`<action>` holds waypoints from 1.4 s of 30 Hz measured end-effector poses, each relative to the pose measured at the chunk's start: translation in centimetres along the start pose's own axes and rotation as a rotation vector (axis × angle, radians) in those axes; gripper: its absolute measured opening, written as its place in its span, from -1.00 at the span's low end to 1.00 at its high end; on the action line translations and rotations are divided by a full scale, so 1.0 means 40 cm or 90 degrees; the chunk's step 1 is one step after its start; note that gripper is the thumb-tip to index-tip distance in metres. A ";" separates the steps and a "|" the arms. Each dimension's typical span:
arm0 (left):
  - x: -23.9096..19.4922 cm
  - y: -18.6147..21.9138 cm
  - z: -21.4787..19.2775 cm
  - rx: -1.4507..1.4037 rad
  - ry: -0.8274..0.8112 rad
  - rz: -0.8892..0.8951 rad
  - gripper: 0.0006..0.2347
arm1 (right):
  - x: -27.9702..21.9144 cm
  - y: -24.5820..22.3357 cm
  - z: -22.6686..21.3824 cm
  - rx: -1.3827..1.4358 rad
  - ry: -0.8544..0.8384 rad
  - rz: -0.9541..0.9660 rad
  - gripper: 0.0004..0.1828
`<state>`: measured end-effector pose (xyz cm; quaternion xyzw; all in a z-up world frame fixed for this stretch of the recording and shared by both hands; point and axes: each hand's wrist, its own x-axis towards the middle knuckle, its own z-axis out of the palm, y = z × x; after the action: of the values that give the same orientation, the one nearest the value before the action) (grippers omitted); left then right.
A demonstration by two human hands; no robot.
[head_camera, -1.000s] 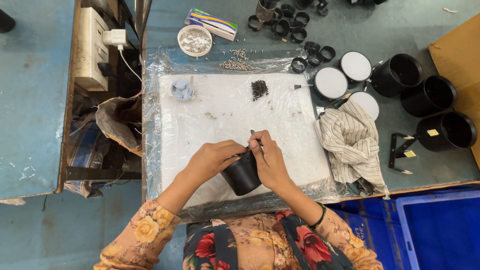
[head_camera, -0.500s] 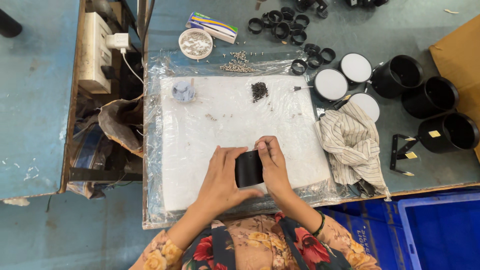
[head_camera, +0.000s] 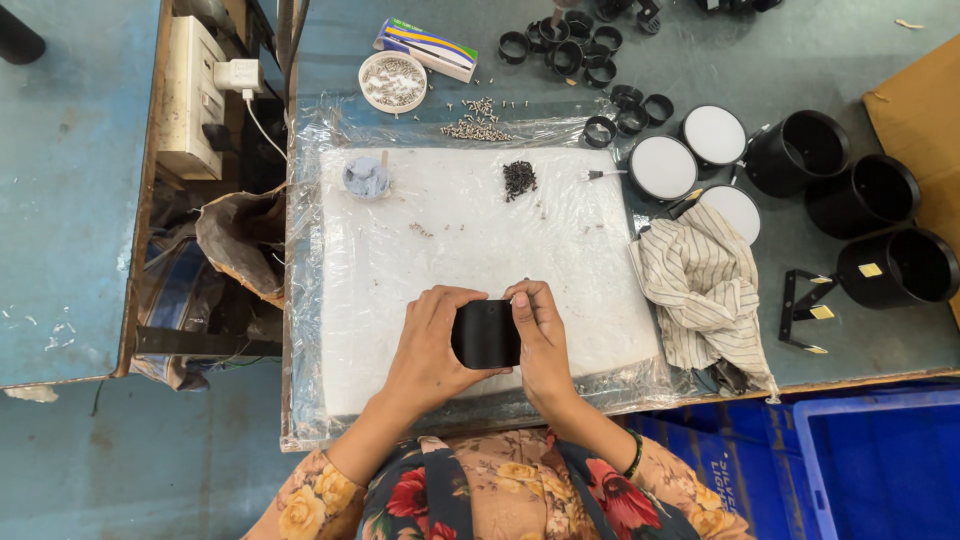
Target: The person assembles black cylindrical light fixtures by hand, inserting small metal components and using a green pneumatic tool to drive fasteners. They wipe the fixture with a cloth, attach a metal bracket, and place the completed unit into a blue bin.
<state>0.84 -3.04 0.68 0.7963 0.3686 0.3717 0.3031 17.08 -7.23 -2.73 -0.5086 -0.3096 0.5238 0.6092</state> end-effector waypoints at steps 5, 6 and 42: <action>0.014 -0.013 -0.032 -0.016 -0.097 -0.008 -0.26 | 0.015 0.024 -0.009 -0.125 0.024 -0.091 -0.71; 0.016 -0.008 -0.040 -0.016 -0.110 -0.007 -0.24 | 0.018 0.026 -0.007 -0.165 0.015 -0.136 -0.70; 0.183 -0.146 -0.091 -0.079 -0.344 0.147 -0.89 | 0.038 0.009 -0.015 -0.414 0.005 -0.222 -0.65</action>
<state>-0.92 6.83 0.93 0.8830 0.1581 0.2001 0.3941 17.89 -5.97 -3.50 -0.6171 -0.5395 0.2848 0.4971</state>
